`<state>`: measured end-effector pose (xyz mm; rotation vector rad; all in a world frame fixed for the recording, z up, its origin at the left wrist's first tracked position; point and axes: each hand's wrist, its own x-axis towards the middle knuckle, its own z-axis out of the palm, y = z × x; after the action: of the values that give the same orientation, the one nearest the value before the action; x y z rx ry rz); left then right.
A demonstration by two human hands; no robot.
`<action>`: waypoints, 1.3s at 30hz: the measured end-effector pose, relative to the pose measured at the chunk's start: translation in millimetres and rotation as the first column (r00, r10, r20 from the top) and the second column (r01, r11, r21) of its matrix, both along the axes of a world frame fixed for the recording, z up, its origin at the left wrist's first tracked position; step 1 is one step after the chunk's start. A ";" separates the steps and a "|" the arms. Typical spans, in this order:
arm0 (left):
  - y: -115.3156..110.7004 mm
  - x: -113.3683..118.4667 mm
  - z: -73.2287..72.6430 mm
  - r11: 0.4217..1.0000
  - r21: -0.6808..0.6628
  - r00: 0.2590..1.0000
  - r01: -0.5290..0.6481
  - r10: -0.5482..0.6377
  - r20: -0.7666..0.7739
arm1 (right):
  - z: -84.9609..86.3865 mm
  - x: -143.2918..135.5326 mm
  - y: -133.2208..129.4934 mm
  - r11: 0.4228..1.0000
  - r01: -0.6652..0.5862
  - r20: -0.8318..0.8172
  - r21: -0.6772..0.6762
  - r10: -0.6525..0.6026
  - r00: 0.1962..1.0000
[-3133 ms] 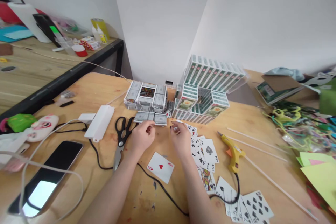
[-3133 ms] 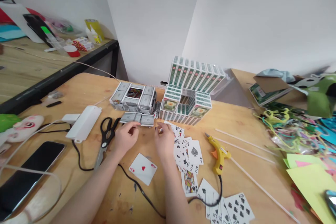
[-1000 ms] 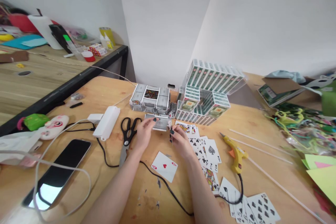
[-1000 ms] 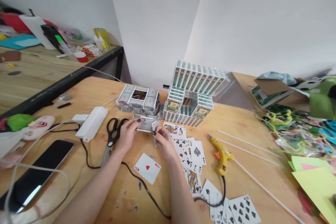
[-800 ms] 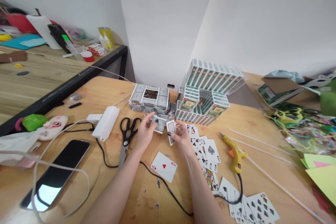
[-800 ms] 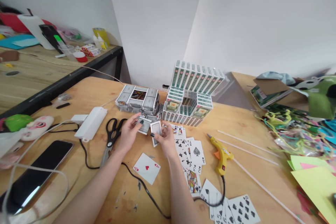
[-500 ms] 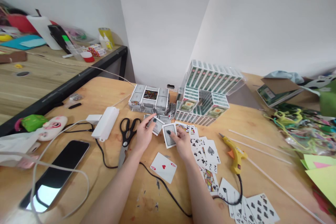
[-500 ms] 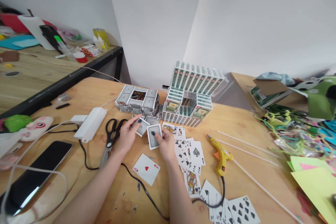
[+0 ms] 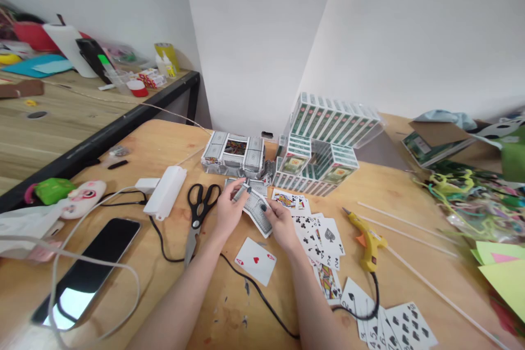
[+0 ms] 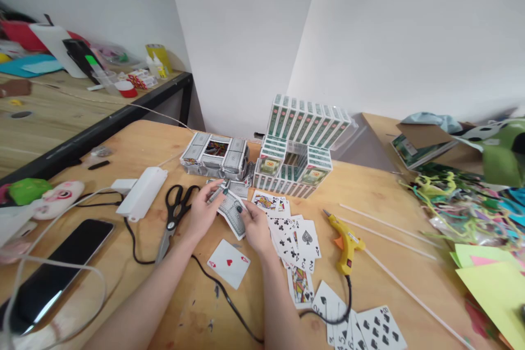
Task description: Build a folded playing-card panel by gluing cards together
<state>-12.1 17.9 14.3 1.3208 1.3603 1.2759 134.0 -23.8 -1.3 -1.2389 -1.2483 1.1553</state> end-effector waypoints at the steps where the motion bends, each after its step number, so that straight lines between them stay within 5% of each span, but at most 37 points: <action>1: -1.0 1.5 1.1 1.000 -0.013 1.000 0.006 -0.006 -0.001 | 0.5 0.1 -0.3 1.000 -0.007 0.011 0.000 0.007 1.000; 16: -3.7 -2.4 9.5 0.976 -0.089 0.970 0.198 -0.208 -0.123 | -1.1 4.9 -1.0 0.988 -0.066 -0.050 -0.141 0.060 0.997; 23: -0.1 -2.9 1.9 0.999 -0.032 0.994 0.031 -0.034 -0.105 | 5.9 10.9 -2.8 0.959 -0.098 -0.392 -0.264 -0.014 0.920; 28: -0.5 -3.6 0.1 0.999 0.051 0.981 0.011 -0.001 -0.196 | 3.1 6.0 -3.4 0.956 -0.157 -0.319 -0.249 0.072 0.945; 39: -5.3 4.4 0.0 0.997 0.056 0.965 0.054 -0.037 -0.261 | 2.4 3.6 -3.3 0.972 -0.101 -0.266 -0.214 0.041 0.963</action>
<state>-7.7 12.6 14.3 1.5986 1.4682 1.1523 137.6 -27.1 1.1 -1.1675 -0.9914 1.4944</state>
